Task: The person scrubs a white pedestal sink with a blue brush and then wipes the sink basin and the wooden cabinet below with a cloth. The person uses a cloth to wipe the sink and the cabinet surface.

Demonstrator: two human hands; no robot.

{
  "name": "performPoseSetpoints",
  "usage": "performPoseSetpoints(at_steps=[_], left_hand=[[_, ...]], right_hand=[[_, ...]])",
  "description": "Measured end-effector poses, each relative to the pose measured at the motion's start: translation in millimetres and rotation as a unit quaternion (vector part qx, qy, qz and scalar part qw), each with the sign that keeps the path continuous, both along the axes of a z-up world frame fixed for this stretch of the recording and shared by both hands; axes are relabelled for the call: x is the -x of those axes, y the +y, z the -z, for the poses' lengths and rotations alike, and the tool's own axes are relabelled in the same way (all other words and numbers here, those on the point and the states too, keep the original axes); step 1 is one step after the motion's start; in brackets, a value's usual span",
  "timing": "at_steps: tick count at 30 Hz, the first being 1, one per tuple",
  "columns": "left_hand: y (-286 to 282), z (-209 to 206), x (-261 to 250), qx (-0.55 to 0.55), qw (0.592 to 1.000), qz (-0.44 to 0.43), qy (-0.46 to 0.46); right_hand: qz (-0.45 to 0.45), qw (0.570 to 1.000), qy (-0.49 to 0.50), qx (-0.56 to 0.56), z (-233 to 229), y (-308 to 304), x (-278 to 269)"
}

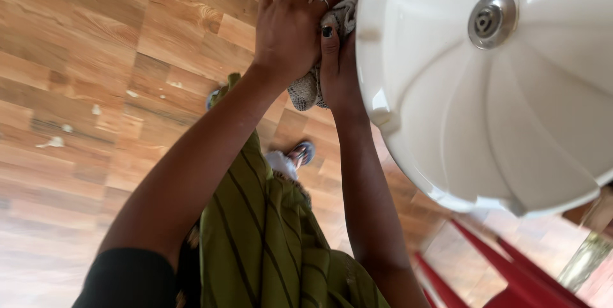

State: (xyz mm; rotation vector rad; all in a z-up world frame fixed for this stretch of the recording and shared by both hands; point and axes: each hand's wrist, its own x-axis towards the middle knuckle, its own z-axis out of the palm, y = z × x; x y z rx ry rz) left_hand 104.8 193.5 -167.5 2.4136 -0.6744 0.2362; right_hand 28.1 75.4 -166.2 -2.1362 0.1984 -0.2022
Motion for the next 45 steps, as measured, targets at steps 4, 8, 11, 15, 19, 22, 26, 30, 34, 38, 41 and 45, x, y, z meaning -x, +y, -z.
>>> performPoseSetpoints(at_steps=[4, 8, 11, 15, 19, 22, 26, 30, 34, 38, 41, 45], left_hand=[[3, 7, 11, 0.073, 0.993, -0.005, 0.096], [0, 17, 7, 0.080, 0.997, 0.001, 0.003], [6, 23, 6, 0.121, 0.992, 0.030, -0.009], [6, 31, -2, 0.192, 0.976, 0.099, -0.008], [15, 36, -6, 0.244, 0.950, 0.189, 0.054], [27, 43, 2, 0.278, 0.924, 0.257, 0.043], [37, 59, 29, 0.288, 0.916, 0.277, -0.041], [28, 83, 43, 0.348, 0.887, 0.264, -0.150], [18, 100, 35, 0.385, 0.846, 0.274, -0.246], [10, 114, 32, 0.457, 0.778, 0.315, -0.294], [1, 122, 28, 0.510, 0.746, 0.343, -0.256], [-2, 128, 34, 0.518, 0.774, 0.303, -0.202]], right_hand=[[-0.046, 0.998, -0.033, -0.012, 3, -4, 4], [-0.015, 0.992, -0.056, 0.114, 5, -4, 8], [0.012, 0.974, -0.086, 0.211, 3, 2, 6], [0.021, 0.963, -0.108, 0.246, -6, 7, 15], [0.032, 0.928, -0.142, 0.344, -1, 7, 29], [0.044, 0.901, -0.175, 0.394, 8, 9, 54], [0.037, 0.880, -0.227, 0.416, 24, 7, 86], [0.044, 0.833, -0.321, 0.448, 58, -4, 90], [0.082, 0.756, -0.419, 0.497, 90, -26, 78], [0.100, 0.717, -0.473, 0.502, 106, -33, 74], [0.097, 0.705, -0.499, 0.494, 110, -36, 68], [0.114, 0.697, -0.509, 0.492, 105, -29, 66]])
